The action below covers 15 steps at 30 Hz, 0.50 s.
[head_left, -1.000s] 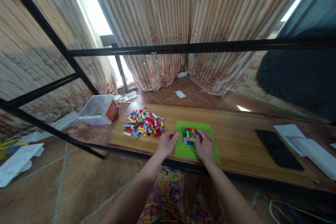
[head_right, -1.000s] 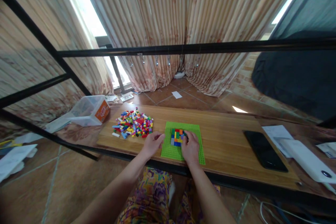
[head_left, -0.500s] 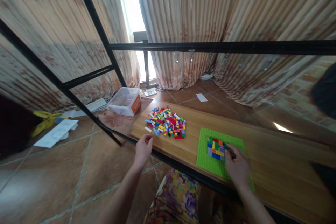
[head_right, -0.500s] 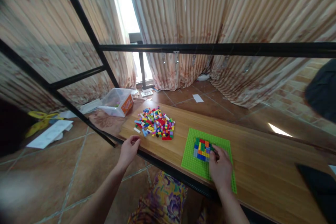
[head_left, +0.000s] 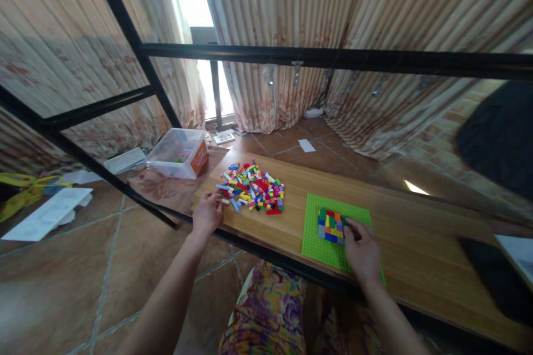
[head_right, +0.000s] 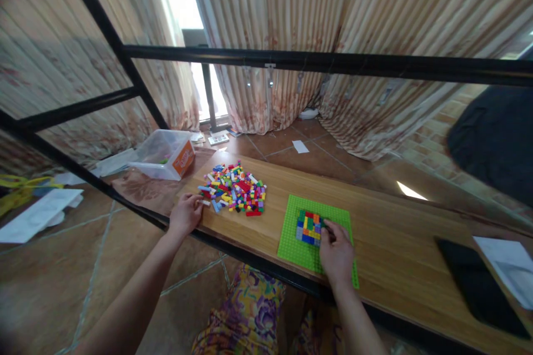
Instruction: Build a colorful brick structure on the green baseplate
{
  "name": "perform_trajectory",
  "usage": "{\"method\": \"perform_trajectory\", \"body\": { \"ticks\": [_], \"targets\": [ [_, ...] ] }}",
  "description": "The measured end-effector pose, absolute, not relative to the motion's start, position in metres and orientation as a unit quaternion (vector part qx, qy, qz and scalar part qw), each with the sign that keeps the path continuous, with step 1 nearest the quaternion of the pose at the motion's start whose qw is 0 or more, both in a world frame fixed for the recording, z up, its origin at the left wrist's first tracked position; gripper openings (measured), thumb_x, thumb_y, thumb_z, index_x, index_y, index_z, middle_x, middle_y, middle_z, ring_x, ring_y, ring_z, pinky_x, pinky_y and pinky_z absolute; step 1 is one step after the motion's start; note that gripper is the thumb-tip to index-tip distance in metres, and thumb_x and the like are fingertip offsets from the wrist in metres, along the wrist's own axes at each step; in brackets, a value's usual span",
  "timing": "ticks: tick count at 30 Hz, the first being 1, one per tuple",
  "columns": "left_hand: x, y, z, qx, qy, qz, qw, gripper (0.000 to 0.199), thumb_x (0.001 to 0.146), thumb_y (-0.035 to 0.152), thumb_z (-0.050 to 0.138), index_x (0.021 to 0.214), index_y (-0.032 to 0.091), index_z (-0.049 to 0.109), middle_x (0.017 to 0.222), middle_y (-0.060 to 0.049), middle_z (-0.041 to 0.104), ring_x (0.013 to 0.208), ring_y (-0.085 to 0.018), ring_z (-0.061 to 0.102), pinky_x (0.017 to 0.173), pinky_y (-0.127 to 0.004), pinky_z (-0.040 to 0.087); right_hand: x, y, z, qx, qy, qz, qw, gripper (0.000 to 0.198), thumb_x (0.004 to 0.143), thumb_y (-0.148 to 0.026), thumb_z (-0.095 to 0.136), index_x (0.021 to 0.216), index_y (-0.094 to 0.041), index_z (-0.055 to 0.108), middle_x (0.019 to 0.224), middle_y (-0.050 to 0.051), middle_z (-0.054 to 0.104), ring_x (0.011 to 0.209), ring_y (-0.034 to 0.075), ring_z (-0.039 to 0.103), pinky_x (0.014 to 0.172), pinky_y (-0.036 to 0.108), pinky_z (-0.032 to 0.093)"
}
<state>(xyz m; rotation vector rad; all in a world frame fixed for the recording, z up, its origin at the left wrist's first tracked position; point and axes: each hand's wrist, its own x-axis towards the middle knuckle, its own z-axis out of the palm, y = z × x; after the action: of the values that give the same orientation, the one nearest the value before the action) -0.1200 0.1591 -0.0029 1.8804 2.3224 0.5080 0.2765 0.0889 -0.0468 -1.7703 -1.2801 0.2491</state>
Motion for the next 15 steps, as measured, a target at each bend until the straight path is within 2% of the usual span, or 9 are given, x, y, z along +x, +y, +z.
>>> {"method": "perform_trajectory", "body": {
  "ticks": [8,12,15],
  "targets": [
    [-0.116,0.148,0.000,0.633,0.737,0.231,0.058,0.024,0.089,0.030,0.045,0.097,0.018,0.063,0.107,-0.009,0.064,0.084,-0.021,0.064,0.071,-0.030,0.049,0.281,0.087,-0.031,-0.708,-0.384,0.125,0.580,0.042,0.082,-0.045,0.053,0.101,-0.013,0.070,0.095,0.013,0.070,0.085,0.024,0.064,0.081,0.042,0.050],
    [-0.070,0.115,-0.002,0.678,0.658,0.294,0.146,0.023,0.089,0.034,0.045,0.099,0.020,0.060,0.086,-0.005,0.067,0.073,-0.020,0.063,0.070,-0.031,0.050,0.253,0.063,0.000,-0.681,-0.480,0.141,0.535,0.033,0.088,-0.043,0.051,0.100,-0.020,0.070,0.104,0.011,0.069,0.094,0.022,0.063,0.084,0.038,0.050],
    [-0.017,0.085,-0.007,0.747,0.537,0.303,0.247,0.018,0.090,0.031,0.045,0.092,0.023,0.061,0.087,-0.004,0.067,0.079,-0.018,0.064,0.073,-0.029,0.050,0.223,0.044,0.013,-0.633,-0.566,0.213,0.484,0.029,0.090,-0.039,0.051,0.109,-0.025,0.068,0.108,0.007,0.068,0.090,0.019,0.064,0.080,0.033,0.052]
  ]
}}
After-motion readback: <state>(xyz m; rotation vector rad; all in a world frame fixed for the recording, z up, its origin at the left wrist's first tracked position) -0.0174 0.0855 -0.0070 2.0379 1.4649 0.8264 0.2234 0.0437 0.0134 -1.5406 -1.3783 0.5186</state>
